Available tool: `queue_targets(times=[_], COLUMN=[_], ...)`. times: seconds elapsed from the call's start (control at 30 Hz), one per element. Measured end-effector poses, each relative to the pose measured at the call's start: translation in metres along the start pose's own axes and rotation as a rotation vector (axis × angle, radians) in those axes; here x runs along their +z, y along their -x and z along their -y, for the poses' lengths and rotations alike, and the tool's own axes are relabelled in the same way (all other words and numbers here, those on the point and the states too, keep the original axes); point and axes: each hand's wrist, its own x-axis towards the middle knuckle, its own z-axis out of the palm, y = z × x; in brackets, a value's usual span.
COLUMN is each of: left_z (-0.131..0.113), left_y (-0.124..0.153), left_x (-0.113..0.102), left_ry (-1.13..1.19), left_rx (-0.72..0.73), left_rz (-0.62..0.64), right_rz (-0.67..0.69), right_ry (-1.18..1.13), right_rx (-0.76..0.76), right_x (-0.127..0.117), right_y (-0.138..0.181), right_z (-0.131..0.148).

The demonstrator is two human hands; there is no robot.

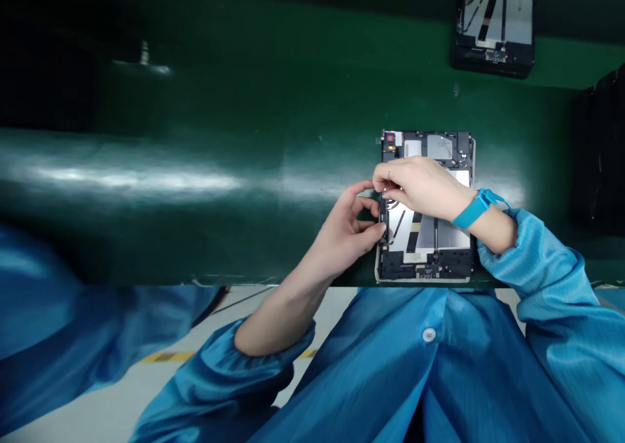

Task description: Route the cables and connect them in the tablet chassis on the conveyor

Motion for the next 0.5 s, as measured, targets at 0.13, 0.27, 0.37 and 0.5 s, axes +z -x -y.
queue_targets(times=[0.13,0.27,0.37,0.5], left_z=[-0.009,-0.011,-0.009,-0.006], left_y=[-0.005,-0.015,-0.021,-0.022], left_x=[0.0,-0.003,-0.007,-0.011], left_ry=[-0.008,-0.012,-0.021,-0.039], left_rx=[-0.01,0.035,0.093,0.13], left_rz=[-0.035,-0.027,0.016,0.064], right_rz=[-0.008,-0.019,-0.018,-0.017], right_ry=[0.004,0.006,0.0,-0.008], right_rx=[-0.019,-0.013,-0.008,0.002], right_x=[0.003,0.005,0.005,0.006], right_y=[-0.001,0.0,-0.001,-0.002], right_z=[-0.002,-0.003,-0.002,-0.002])
